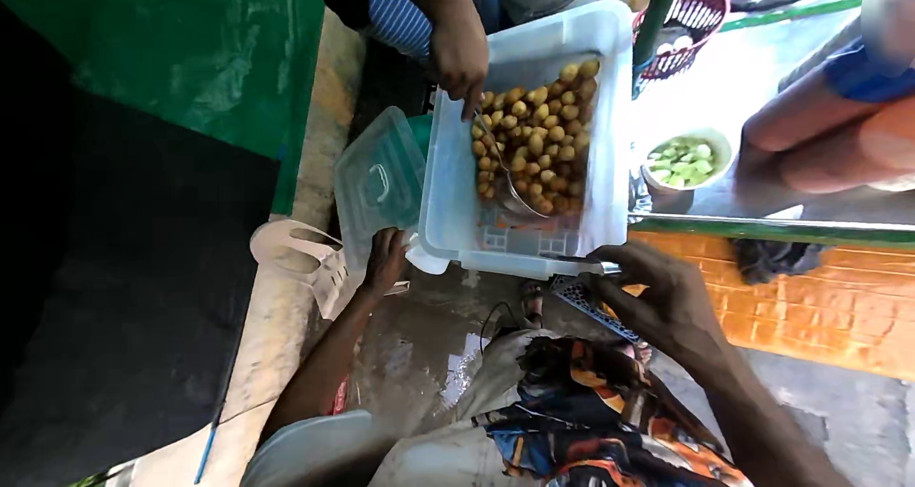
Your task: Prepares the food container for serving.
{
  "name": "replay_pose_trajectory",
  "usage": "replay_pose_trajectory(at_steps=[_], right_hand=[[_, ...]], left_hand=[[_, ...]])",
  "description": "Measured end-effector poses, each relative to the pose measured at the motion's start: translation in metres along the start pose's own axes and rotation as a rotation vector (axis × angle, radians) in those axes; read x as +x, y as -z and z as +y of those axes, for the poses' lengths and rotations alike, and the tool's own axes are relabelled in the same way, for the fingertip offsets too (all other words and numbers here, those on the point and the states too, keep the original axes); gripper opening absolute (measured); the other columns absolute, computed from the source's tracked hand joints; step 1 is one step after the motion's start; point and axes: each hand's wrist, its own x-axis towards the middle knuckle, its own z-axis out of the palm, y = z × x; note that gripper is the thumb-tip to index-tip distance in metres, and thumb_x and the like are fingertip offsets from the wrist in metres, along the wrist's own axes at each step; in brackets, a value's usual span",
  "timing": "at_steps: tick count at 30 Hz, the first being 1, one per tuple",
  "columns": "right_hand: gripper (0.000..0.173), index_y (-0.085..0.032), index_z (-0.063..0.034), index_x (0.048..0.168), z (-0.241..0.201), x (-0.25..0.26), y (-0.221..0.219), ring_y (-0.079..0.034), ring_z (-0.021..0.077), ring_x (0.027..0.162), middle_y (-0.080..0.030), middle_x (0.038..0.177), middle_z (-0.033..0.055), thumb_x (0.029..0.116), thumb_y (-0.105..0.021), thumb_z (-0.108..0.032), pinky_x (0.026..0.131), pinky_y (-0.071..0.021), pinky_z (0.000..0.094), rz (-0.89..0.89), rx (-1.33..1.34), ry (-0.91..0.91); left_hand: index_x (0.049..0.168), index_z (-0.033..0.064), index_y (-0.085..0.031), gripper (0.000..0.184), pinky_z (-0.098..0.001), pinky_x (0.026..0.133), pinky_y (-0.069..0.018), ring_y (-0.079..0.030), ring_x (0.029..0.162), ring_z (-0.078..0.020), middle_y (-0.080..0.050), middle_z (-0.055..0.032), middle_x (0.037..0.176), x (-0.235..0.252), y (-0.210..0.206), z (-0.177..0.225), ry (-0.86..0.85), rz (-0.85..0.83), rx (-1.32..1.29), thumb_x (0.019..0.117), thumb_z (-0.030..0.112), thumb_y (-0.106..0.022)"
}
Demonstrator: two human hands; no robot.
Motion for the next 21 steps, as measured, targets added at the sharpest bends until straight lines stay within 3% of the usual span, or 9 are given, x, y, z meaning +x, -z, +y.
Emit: replay_pose_trajectory(at_steps=[4,10,21], right_hand=[[0.028,-0.074,-0.0125,0.109,-0.002,-0.001,-0.002,-0.066,0.0055,0.074,-0.067,0.092,-0.0017,0.0938,-0.066,-0.035,0.064,-0.0595,0.028,0.03,0.0,-0.012],[0.026,-0.074,-0.0137,0.11,-0.005,-0.002,-0.004,-0.067,0.0054,0.075,-0.067,0.094,-0.0035,0.0927,-0.068,-0.032,0.065,-0.0616,0.0292,0.055,-0.007,-0.033],[0.038,-0.071,-0.0161,0.124,-0.01,-0.005,-0.009,-0.059,0.0103,0.066,-0.063,0.087,-0.0022,0.0937,-0.067,-0.038,0.056,-0.0508,0.0352,0.089,-0.192,-0.024]], left_hand=[[0.129,-0.0032,-0.063,0.035,-0.0554,0.113,-0.0399,-0.054,0.129,-0.0438,-0.061,-0.0259,0.131,-0.006,-0.02,-0.002,-0.152,-0.12,0.056,0.1051,0.021,-0.055],[0.129,0.0007,-0.064,0.033,-0.0547,0.115,-0.0378,-0.054,0.131,-0.0409,-0.062,-0.022,0.133,-0.005,-0.032,-0.033,-0.263,-0.145,0.117,0.1061,0.021,-0.053],[0.126,0.0039,-0.068,0.033,-0.0584,0.116,-0.0334,-0.052,0.131,-0.043,-0.06,-0.0229,0.135,-0.002,-0.02,-0.034,-0.234,-0.215,0.154,0.1009,0.024,-0.059]])
